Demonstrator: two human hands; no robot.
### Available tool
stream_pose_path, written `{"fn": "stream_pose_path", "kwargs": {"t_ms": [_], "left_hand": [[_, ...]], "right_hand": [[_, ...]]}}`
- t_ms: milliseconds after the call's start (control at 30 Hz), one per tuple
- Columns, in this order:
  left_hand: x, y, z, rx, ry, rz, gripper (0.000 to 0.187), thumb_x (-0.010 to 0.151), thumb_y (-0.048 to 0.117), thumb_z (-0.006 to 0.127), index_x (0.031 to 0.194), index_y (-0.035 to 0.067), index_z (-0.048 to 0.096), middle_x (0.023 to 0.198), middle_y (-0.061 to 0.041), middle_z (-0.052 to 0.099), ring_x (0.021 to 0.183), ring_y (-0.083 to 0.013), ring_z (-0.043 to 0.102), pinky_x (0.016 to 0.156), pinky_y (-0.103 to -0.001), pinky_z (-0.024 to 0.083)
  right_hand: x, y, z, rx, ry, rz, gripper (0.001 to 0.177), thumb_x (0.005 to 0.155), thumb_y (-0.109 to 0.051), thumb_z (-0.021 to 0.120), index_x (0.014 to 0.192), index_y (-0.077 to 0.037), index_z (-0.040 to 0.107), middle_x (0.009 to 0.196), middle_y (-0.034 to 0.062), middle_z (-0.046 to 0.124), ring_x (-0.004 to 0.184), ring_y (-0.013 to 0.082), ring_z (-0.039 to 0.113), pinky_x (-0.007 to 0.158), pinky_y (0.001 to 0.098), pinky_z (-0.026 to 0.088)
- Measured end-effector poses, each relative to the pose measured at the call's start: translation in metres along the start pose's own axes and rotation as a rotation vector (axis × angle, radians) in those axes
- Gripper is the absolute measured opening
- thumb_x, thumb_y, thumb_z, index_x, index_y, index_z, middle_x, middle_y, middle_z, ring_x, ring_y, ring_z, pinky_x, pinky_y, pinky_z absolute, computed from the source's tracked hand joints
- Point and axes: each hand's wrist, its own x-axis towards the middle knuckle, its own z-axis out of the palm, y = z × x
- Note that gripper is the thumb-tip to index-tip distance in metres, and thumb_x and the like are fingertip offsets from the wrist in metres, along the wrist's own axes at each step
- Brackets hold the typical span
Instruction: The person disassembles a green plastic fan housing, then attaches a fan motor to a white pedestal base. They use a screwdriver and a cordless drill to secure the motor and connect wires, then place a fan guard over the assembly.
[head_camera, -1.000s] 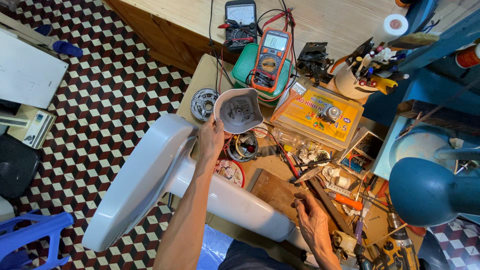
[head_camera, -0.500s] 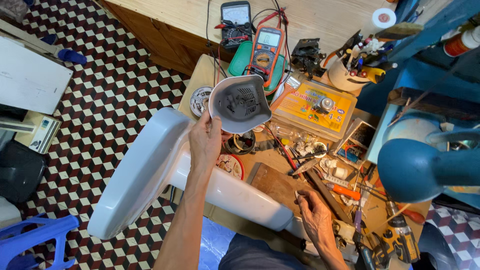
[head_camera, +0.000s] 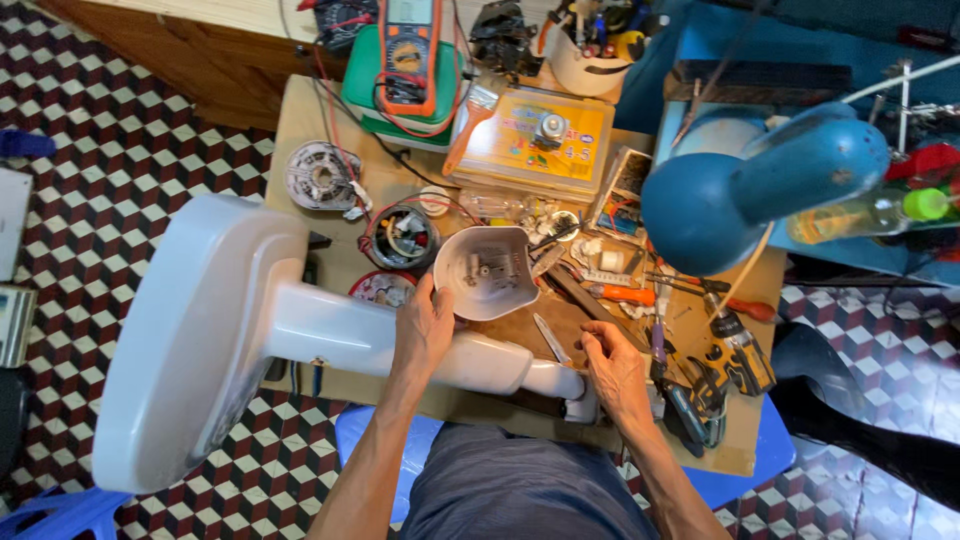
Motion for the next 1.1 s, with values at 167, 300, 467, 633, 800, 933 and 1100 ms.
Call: {"fn": "stream_pose_path", "kwargs": {"t_ms": [167,300,467,633,800,933,1100], "left_hand": [[-0.001,-0.008,0.022,-0.239,-0.167,-0.433,0.035,0.097,0.014,0.048,0.128,-0.002,0.055,0.107,-0.027,0.071,0.073,-0.0343,0.078,0.057,-0.041,0.064],[-0.003,0.005,0.019,-0.33,-0.167,-0.443,0.041,0.097,0.013,0.049,0.135,0.0,0.049,0.115,-0.026,0.07,0.078,-0.0329,0.078,0.056,-0.038,0.066],[-0.004,0.024,0.015,-0.374,-0.163,-0.524,0.043,0.095,0.008,0.048,0.138,0.0,0.047,0.115,-0.023,0.07,0.079,-0.0328,0.078,0.061,-0.037,0.063],[-0.015,0.031,0.02,-0.46,-0.148,-0.581,0.044,0.095,0.007,0.048,0.139,0.0,0.044,0.123,-0.022,0.065,0.085,-0.0328,0.077,0.065,-0.037,0.065],[-0.02,0.029,0.028,-0.6,-0.124,-0.658,0.047,0.094,0.003,0.045,0.14,0.001,0.04,0.13,-0.02,0.059,0.093,-0.0346,0.074,0.072,-0.037,0.067],[-0.024,0.021,0.034,-0.681,-0.096,-0.589,0.044,0.093,0.002,0.046,0.136,-0.001,0.043,0.128,-0.02,0.058,0.1,-0.0328,0.071,0.072,-0.04,0.063],[-0.036,0.018,0.038,-0.718,-0.062,-0.571,0.041,0.095,0.004,0.047,0.135,0.0,0.044,0.127,-0.02,0.057,0.104,-0.0318,0.068,0.077,-0.041,0.063]], "right_hand": [[0.016,0.022,-0.035,0.032,0.211,0.06,0.029,0.102,-0.022,0.06,0.115,0.001,0.072,0.083,0.0157,0.068,0.064,0.0137,0.053,0.057,0.0317,0.043],[0.029,0.044,-0.079,0.146,0.392,-0.079,0.03,0.102,-0.021,0.054,0.115,0.002,0.069,0.09,0.0097,0.075,0.065,0.0103,0.062,0.059,0.0256,0.049],[0.019,0.055,-0.121,0.249,0.543,0.096,0.035,0.106,-0.026,0.052,0.112,0.004,0.07,0.087,0.0118,0.072,0.061,0.014,0.06,0.054,0.0298,0.043],[0.007,0.077,-0.126,0.226,0.512,0.164,0.039,0.107,-0.031,0.051,0.112,0.002,0.071,0.087,0.0101,0.075,0.061,0.0117,0.06,0.058,0.0271,0.047],[0.004,0.104,-0.114,0.165,0.461,0.13,0.031,0.1,-0.024,0.058,0.114,0.001,0.069,0.089,0.0095,0.077,0.06,0.0127,0.063,0.059,0.0278,0.051],[-0.01,0.119,-0.113,0.142,0.491,0.133,0.03,0.101,-0.023,0.058,0.114,0.002,0.07,0.088,0.0095,0.076,0.061,0.0127,0.063,0.06,0.028,0.051],[-0.024,0.119,-0.115,0.216,0.486,0.142,0.03,0.099,-0.022,0.06,0.114,0.001,0.07,0.087,0.0094,0.076,0.061,0.0126,0.063,0.06,0.028,0.052]]}}
